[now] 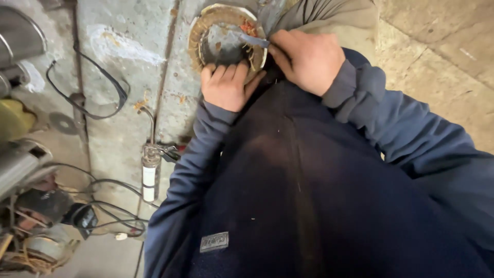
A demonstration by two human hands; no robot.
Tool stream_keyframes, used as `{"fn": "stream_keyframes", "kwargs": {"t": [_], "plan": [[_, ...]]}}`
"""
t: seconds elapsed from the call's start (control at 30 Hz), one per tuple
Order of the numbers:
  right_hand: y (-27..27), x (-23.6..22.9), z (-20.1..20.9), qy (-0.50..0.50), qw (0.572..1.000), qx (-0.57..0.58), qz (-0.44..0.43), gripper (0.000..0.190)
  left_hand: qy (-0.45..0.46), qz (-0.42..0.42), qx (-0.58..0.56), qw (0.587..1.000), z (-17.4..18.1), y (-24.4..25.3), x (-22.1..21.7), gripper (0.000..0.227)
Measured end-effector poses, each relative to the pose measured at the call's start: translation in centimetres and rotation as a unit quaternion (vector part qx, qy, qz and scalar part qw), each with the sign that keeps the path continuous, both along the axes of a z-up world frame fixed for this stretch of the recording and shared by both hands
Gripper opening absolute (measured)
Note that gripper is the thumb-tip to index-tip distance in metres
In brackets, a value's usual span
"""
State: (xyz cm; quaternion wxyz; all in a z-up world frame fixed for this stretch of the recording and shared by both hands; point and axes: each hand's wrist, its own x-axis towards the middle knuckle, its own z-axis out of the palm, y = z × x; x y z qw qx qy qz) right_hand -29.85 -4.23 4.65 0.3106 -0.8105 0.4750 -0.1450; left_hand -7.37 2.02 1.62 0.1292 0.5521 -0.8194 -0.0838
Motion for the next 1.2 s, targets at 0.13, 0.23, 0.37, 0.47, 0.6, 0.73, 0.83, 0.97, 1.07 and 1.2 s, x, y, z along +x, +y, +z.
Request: {"fn": "stream_keyframes", "kwargs": {"t": [0.13,0.23,0.37,0.47,0.6,0.73,0.83,0.97,1.07,1.2], "plan": [[0.5,0.0,0.3,0.013,1.0,-0.01,0.025,0.014,0.035,0.02,0.016,0.999,0.4,0.1,-0.1,0.036],[1.4,0.1,0.4,-0.005,1.0,0.015,0.017,0.013,0.074,0.018,0.021,0.997,0.9,0.1,0.3,0.037],[1.0,-0.7,0.4,-0.016,0.998,0.055,-0.032,0.012,0.112,-0.004,0.023,0.993,1.6,0.0,1.1,0.041],[0.9,-0.6,-0.7,-0.045,0.997,0.044,-0.034,0.014,0.151,0.004,0.041,0.988,3.0,-0.6,1.1,0.038],[-0.1,-0.2,-1.4,-0.104,0.992,0.052,-0.039,0.02,0.181,0.037,0.052,0.982,3.9,-2.8,0.7,0.03],[-0.6,0.5,-0.5,-0.096,0.995,0.011,-0.002,0.024,0.175,0.035,0.026,0.984,3.2,-5.5,1.7,0.024],[-1.0,0.9,0.8,-0.03,0.997,-0.052,0.041,0.025,0.216,0.019,0.005,0.976,2.7,-6.4,2.4,0.023],[-1.0,2.5,1.6,0.094,0.985,-0.108,0.097,0.024,0.361,0.082,0.05,0.928,2.4,-6.1,2.5,0.017],[-1.3,2.9,1.5,0.149,0.975,-0.115,0.115,0.022,0.421,0.133,0.094,0.892,2.0,-5.8,2.6,0.014],[-2.2,2.4,1.7,0.126,0.977,-0.091,0.144,0.029,0.423,0.129,0.069,0.894,2.2,-6.0,2.7,0.014]]}}
